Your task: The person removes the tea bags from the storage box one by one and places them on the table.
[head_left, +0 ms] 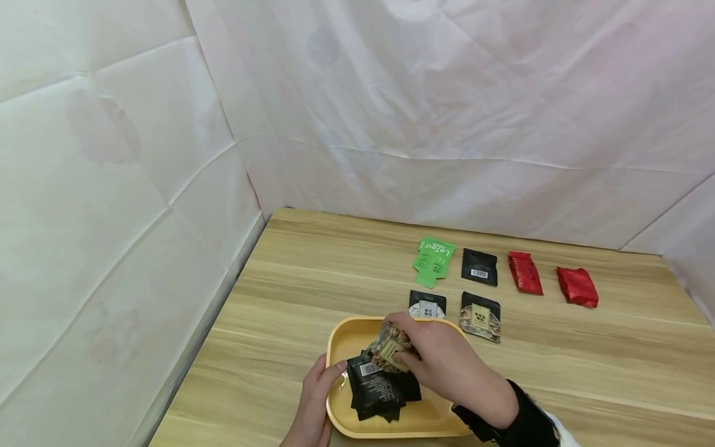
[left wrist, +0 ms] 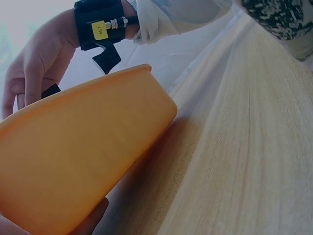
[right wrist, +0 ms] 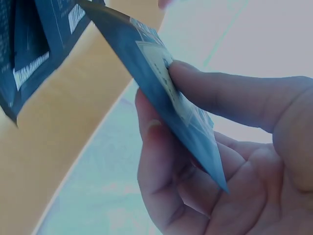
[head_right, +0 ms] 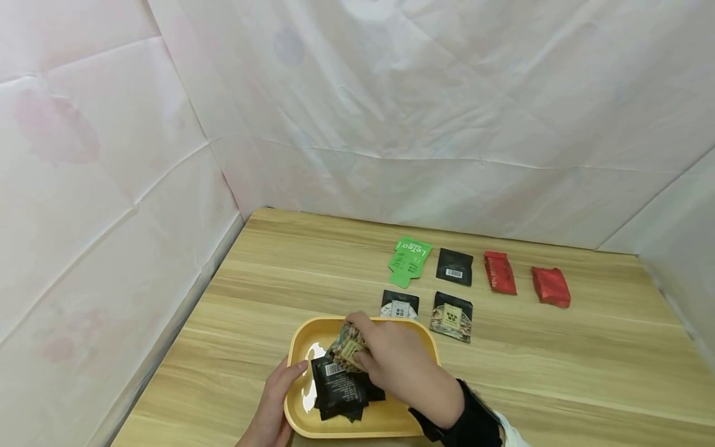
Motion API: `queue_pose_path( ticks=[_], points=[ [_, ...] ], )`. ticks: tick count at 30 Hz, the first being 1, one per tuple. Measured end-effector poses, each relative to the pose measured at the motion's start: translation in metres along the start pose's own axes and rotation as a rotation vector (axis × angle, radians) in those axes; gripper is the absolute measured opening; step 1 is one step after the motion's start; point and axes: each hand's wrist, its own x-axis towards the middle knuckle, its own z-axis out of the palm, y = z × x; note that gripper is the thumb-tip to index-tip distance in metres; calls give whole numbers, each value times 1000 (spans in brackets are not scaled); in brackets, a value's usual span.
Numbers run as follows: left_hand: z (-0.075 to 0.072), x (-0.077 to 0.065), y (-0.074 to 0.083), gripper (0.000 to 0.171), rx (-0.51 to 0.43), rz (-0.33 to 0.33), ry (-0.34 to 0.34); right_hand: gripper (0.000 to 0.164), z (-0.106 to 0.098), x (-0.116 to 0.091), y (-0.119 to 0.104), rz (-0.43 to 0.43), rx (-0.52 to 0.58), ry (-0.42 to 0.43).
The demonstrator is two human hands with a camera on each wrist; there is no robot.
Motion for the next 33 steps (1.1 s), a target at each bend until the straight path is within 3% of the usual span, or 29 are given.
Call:
queue_pose_path(
  ticks=[7, 15, 20, 33],
  points=[
    [1, 0, 0, 63, 8, -15, -2, 56, -14, -4, 14, 93, 75, 81],
    [0, 0, 1, 64, 1, -12, -1, 60, -30, -15, 46, 150, 74, 268],
    [-1, 0, 0, 63, -14, -7, -6, 60, -35, -25, 70, 259, 98, 365],
    [0, 3, 0, 64, -13, -20, -7, 59, -15, -66, 155, 554, 59, 419]
  ],
)
